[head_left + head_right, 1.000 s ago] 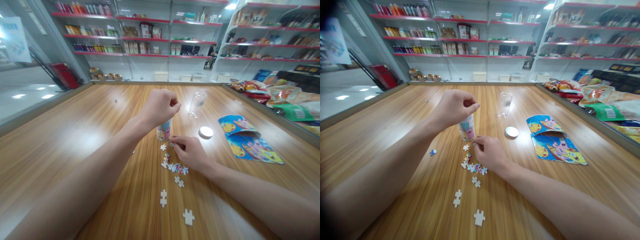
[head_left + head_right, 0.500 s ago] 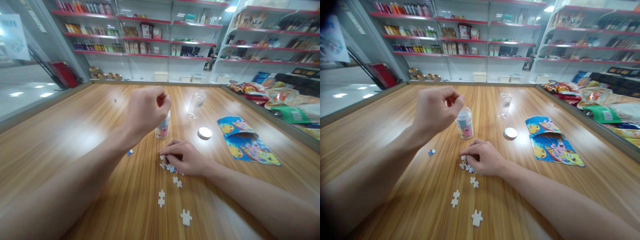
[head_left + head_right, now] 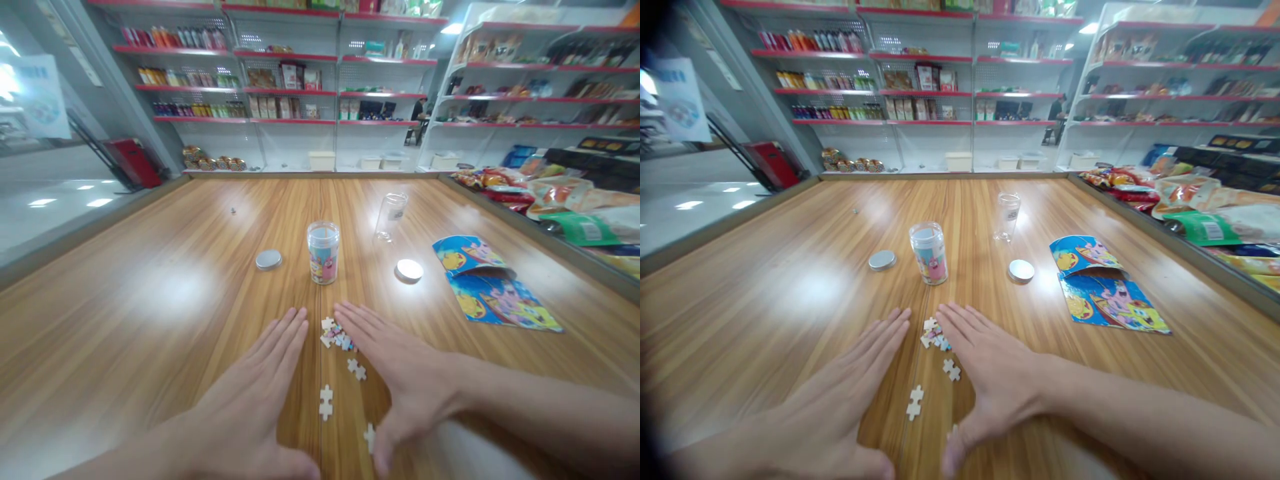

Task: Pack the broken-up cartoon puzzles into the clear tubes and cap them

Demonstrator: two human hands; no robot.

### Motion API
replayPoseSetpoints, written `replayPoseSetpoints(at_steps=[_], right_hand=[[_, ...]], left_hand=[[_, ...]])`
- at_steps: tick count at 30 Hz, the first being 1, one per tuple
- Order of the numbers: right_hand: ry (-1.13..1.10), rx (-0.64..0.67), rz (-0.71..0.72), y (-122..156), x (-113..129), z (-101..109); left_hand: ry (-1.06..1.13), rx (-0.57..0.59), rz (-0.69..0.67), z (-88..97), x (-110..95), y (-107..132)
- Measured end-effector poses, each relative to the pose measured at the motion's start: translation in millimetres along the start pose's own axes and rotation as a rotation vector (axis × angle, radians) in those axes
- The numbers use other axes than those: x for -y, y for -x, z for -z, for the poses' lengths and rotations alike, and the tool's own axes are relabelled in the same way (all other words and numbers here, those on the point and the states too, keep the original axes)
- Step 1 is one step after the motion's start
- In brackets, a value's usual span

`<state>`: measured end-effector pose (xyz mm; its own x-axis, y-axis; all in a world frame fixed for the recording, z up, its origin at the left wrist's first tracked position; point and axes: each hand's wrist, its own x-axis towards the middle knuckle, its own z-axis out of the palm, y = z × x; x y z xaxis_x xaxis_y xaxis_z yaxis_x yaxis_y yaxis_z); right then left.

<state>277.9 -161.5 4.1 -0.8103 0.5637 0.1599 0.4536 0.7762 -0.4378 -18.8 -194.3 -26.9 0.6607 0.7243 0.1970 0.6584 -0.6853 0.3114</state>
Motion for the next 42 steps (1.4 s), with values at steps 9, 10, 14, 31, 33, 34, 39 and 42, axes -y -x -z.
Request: replayPoseSetpoints(at_steps=[9,10,14,31,33,34,39,42], right_hand=[[0.165,-0.155,-0.176,-13.2,1.6,-18.1],[0.148,-0.176,-0.155,-21.7,0.7,-18.3],[0.108,-0.263,-0.116,-45.6,0.2,-20.8],[0.194,-0.278,-0.100,-53.8,-7.5,-29.0],[0.184,-0.290,-0.092,-53.8,-9.3,-31.2],[0.180,-0.294,-0.089,-53.8,-10.2,-32.1],[0.230,-0.286,-0.080,-53.6,-11.2,-33.0],[0.288,-0.246,-0.088,-52.7,-8.0,-30.1]], left_hand=[[0.244,-0.210,0.098,-36.1,-30.6,-93.0],[0.317,-0.262,0.115,-38.8,-30.5,-100.5],[0.768,-0.484,0.263,-37.4,-27.8,-111.6],[1.495,-0.677,0.532,-28.6,-41.5,-98.1],[1.511,-0.666,0.536,-27.6,-43.0,-98.7],[1.517,-0.665,0.539,-26.9,-43.2,-99.4],[1.541,-0.618,0.528,-25.7,-41.6,-102.7],[1.517,-0.663,0.529,-28.3,-39.9,-104.3]])
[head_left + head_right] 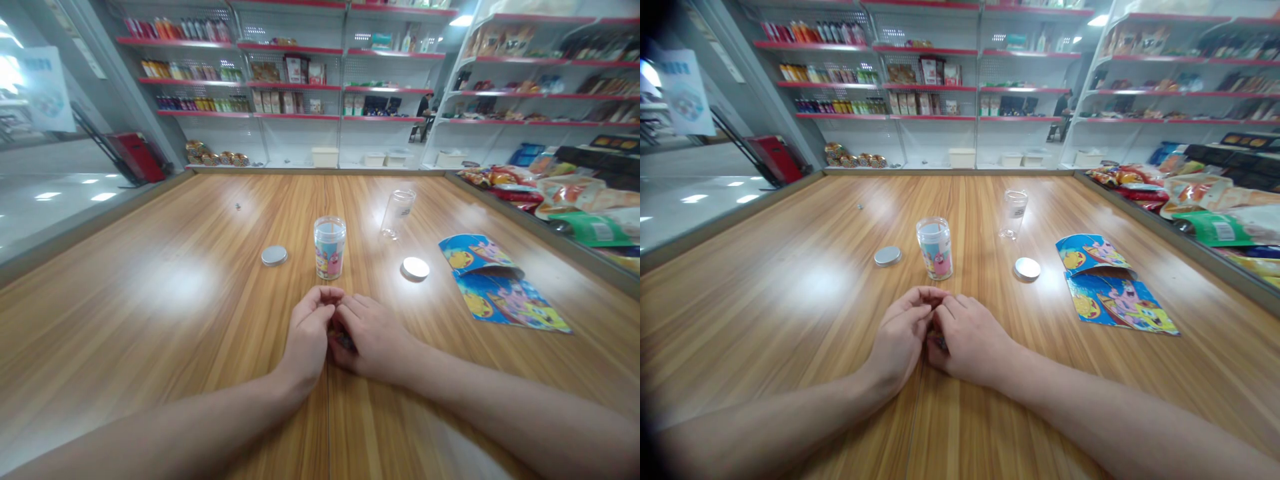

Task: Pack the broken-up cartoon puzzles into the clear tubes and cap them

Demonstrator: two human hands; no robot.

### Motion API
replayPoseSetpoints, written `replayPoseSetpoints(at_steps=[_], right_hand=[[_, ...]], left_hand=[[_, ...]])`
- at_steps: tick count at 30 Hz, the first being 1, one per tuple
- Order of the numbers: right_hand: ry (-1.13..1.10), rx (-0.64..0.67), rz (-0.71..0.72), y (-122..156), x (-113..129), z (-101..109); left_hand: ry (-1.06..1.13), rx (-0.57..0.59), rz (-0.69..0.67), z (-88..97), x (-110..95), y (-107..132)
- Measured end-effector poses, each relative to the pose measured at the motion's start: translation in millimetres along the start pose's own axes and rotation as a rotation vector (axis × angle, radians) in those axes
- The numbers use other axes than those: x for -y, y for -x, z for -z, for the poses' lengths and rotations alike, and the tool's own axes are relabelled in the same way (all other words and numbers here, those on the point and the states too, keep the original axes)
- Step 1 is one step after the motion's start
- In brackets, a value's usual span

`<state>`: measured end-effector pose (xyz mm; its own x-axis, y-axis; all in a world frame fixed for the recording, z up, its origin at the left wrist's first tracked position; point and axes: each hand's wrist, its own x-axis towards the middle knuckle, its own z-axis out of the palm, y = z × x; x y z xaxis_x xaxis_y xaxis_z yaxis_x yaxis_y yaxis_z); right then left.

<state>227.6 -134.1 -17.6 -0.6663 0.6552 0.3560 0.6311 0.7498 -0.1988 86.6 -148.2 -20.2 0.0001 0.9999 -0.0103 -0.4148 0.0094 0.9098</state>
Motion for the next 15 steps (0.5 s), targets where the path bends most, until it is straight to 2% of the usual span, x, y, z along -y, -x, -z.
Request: replayPoseSetpoints(at_steps=[5,9,15], right_hand=[[0.028,0.072,-0.006,2.0,4.9,13.0],[0.005,0.119,0.023,2.8,7.3,19.4],[0.058,0.100,0.057,1.8,3.7,12.0]], left_hand=[[0.028,-0.136,-0.159,0.7,4.9,-4.8],[0.031,-0.138,-0.160,2.0,4.6,-5.4],[-0.034,-0.106,-0.192,3.0,3.0,-2.7]])
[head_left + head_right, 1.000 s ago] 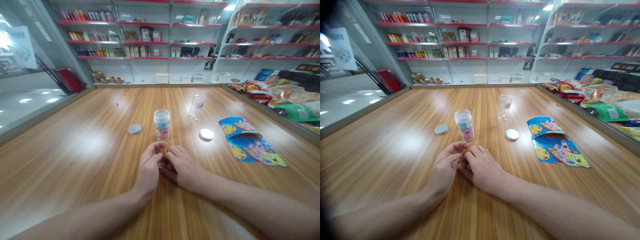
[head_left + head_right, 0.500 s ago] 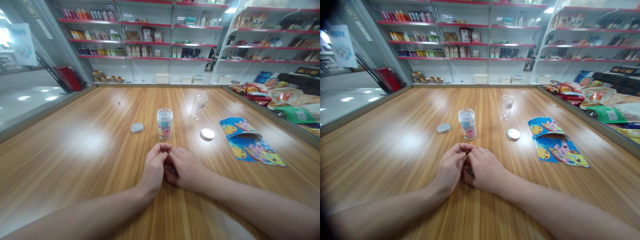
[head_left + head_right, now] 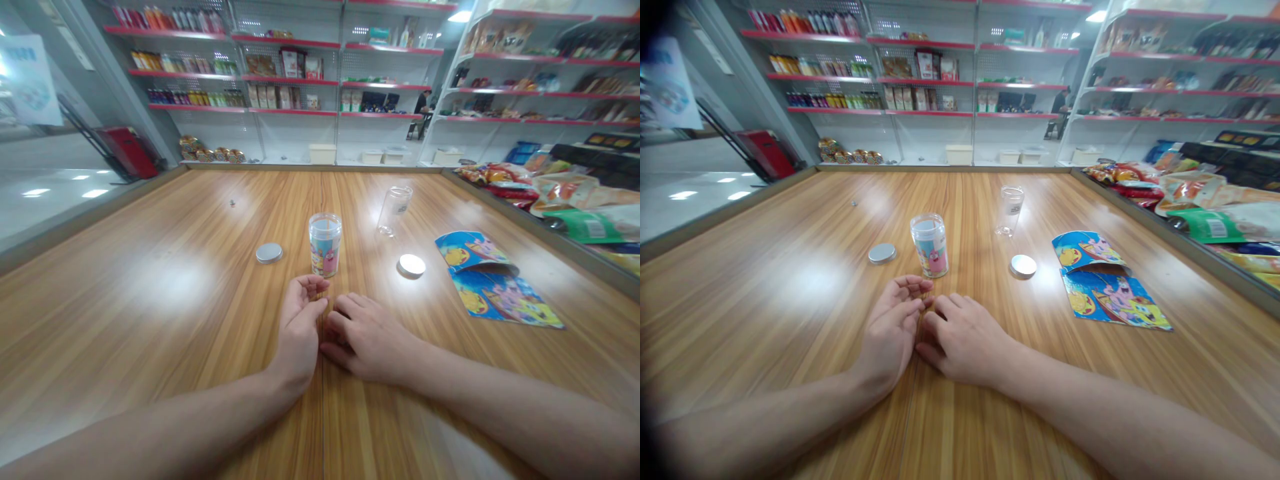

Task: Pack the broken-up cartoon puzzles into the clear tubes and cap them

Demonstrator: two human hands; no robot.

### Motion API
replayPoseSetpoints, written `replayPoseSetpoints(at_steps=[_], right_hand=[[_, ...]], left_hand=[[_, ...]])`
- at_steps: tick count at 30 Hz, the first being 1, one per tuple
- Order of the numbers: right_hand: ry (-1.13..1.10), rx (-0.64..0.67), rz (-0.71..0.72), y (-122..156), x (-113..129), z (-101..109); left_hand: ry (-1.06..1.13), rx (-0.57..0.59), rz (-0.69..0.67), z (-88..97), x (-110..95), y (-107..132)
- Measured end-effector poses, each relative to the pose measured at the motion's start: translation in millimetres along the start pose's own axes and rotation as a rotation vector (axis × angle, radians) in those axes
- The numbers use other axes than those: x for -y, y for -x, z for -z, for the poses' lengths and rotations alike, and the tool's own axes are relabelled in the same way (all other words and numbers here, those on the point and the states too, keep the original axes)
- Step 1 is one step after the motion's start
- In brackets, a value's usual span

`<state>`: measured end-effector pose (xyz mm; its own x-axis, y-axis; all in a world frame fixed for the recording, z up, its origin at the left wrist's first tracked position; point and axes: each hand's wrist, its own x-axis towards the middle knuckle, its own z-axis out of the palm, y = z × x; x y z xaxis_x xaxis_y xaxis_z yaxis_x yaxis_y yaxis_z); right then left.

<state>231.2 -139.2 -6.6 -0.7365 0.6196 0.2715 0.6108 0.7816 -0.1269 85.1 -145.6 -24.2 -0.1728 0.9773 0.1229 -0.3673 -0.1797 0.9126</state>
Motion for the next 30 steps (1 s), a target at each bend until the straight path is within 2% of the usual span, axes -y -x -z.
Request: replayPoseSetpoints(at_steps=[9,16,19,21,26,30], right_hand=[[0.062,-0.052,0.064,1.4,-3.7,-5.5],[0.061,-0.072,0.073,6.7,-4.3,-8.6],[0.074,-0.104,0.097,10.0,-5.1,-11.0],[0.067,-0.117,0.126,10.7,-5.7,-12.2],[0.031,-0.119,0.146,9.3,-5.6,-13.7],[0.023,-0.209,0.186,10.2,-5.4,-12.8]], left_hand=[[-0.019,0.042,-0.006,0.7,-2.2,0.9],[0.004,0.017,0.005,0.5,-2.4,1.6],[0.062,-0.066,0.034,0.3,-2.3,9.6],[0.099,-0.082,0.068,-1.1,-2.3,16.8],[0.161,-0.071,0.111,-7.4,-4.3,21.8],[0.296,-0.008,0.139,-8.9,-7.7,14.7]])
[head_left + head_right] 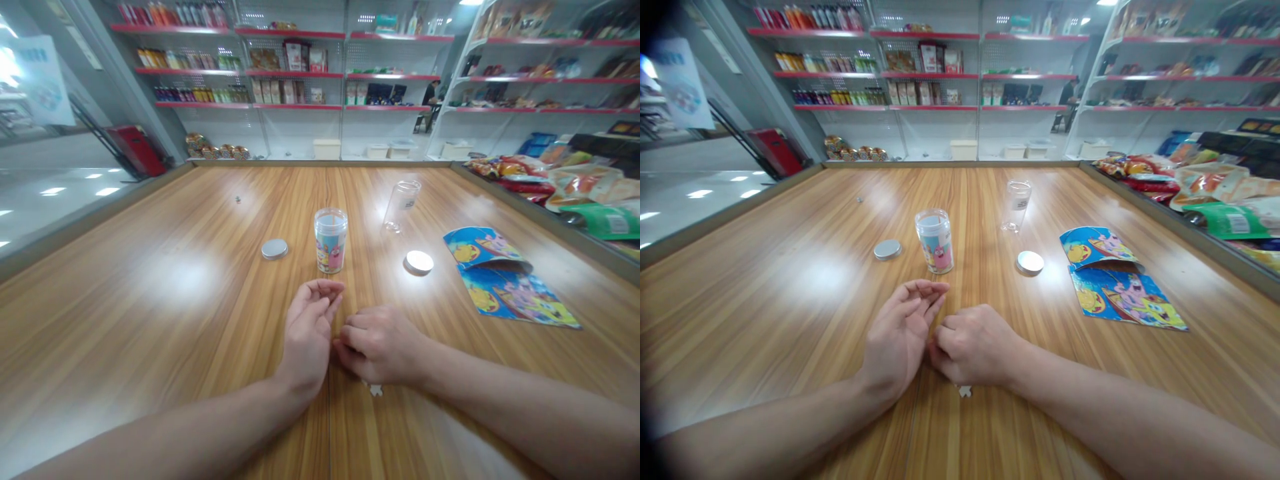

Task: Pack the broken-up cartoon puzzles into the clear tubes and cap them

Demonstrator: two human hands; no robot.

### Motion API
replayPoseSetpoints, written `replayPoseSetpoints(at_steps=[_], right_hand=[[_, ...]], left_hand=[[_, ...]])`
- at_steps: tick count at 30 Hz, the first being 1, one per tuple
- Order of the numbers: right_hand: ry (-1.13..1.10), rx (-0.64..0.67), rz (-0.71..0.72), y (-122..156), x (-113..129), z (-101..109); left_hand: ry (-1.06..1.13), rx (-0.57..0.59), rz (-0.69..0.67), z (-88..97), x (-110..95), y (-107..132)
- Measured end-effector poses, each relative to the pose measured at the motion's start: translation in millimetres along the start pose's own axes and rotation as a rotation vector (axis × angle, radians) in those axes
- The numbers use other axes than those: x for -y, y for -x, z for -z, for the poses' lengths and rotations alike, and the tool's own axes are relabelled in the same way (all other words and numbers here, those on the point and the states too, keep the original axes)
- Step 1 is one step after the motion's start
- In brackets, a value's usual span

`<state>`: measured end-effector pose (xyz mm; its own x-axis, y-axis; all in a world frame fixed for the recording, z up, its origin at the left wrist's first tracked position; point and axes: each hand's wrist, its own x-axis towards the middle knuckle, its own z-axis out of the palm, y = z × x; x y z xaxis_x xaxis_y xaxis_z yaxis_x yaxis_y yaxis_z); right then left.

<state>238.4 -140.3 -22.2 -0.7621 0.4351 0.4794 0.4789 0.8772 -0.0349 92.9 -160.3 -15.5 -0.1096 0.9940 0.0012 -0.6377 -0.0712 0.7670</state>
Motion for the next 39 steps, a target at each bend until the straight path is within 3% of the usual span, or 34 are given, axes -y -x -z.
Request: replayPoseSetpoints(at_steps=[6,9,12,15,17,20,24,26,34,39], right_hand=[[0.004,-0.135,0.068,0.4,-2.0,16.2],[0.010,-0.245,0.005,-5.5,-0.6,25.0],[-0.013,-0.207,-0.085,-17.7,2.1,34.2],[-0.039,-0.133,-0.216,-30.5,5.0,53.2],[0.026,-0.117,-0.401,-33.3,8.0,70.5],[0.173,0.180,-0.620,-24.3,17.0,89.0],[0.167,0.527,-0.522,-8.7,31.6,82.4],[0.193,0.604,-0.554,-8.6,32.6,71.3],[0.061,0.505,-0.566,-8.4,-2.3,39.1],[-0.126,0.514,-0.562,-10.1,-8.1,56.7]], left_hand=[[0.189,0.158,0.207,-2.9,-8.0,-1.0],[0.272,0.247,0.472,-6.3,-10.8,-0.1],[0.309,0.294,0.687,-9.5,-11.2,-0.5],[0.338,0.209,0.691,-10.5,-10.4,-3.4],[0.332,0.168,0.694,-8.9,-10.1,-6.8],[0.346,0.187,0.698,-3.6,-11.4,-12.3],[0.397,0.240,0.719,3.1,-16.3,-15.7],[0.382,0.264,0.734,4.2,-18.6,-15.4],[0.378,0.303,0.692,4.0,-19.0,-13.9],[0.365,0.301,0.692,2.9,-20.7,-14.2]])
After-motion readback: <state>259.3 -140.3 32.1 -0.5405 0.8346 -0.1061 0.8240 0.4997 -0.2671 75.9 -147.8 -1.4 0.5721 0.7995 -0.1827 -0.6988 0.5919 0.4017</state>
